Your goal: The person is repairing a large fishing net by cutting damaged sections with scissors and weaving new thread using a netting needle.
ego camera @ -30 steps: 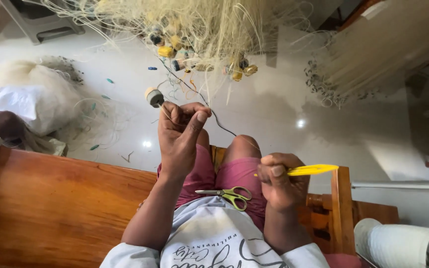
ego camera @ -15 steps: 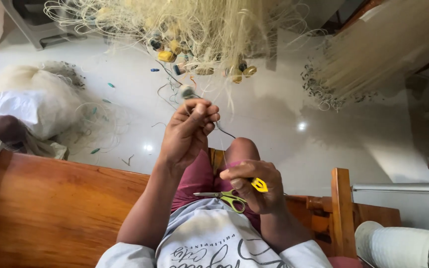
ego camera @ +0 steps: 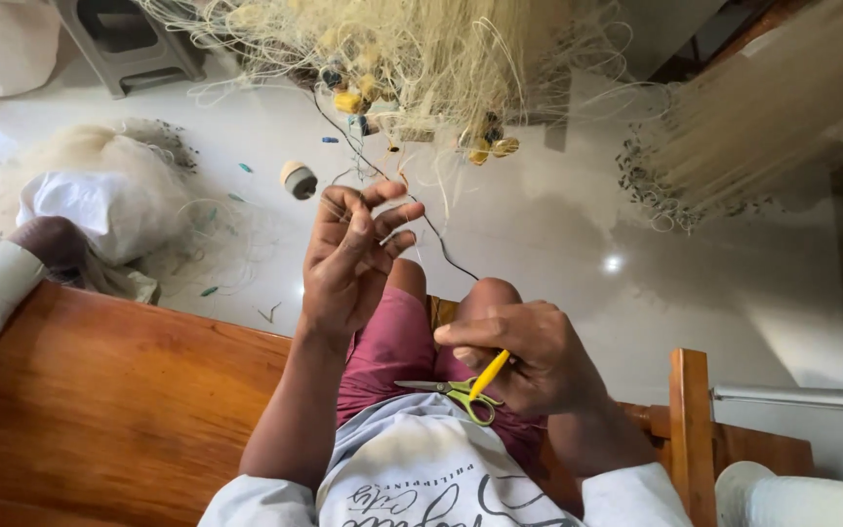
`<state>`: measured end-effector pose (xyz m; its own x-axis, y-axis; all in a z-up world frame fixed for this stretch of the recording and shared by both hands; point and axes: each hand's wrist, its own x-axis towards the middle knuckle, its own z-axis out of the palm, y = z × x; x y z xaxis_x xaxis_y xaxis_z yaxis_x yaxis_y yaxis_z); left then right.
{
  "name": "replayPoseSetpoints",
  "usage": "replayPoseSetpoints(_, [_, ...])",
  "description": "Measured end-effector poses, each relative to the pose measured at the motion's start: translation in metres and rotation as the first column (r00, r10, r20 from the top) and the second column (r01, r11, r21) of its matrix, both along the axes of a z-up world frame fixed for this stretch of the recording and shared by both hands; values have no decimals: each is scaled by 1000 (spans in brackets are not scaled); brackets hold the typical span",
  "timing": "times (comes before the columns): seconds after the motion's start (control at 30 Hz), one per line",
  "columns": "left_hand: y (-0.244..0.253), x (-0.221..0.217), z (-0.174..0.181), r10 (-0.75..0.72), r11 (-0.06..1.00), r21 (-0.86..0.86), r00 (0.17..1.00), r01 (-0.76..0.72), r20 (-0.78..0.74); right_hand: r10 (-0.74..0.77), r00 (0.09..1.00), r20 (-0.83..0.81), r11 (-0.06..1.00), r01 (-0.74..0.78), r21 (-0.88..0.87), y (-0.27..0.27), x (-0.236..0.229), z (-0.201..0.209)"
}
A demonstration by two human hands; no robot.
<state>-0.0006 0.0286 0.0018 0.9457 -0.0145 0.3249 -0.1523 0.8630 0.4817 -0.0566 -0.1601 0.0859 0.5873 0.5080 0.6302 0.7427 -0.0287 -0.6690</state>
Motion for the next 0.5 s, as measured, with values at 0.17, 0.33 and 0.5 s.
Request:
replayPoseSetpoints(0.17, [1, 14, 4, -15, 995, 100, 1000, 17, -24, 29, 999, 33, 999, -27, -44, 3, 8, 4])
replayPoseSetpoints(0.33, [2, 16, 20, 30, 986, 163, 999, -28, -10, 25, 999, 30, 999, -24, -42, 5, 9, 4])
replayPoseSetpoints(0.5, [1, 10, 29, 60, 973, 223, 998, -60, 6, 25, 999, 48, 998, -22, -63, 3, 10, 0])
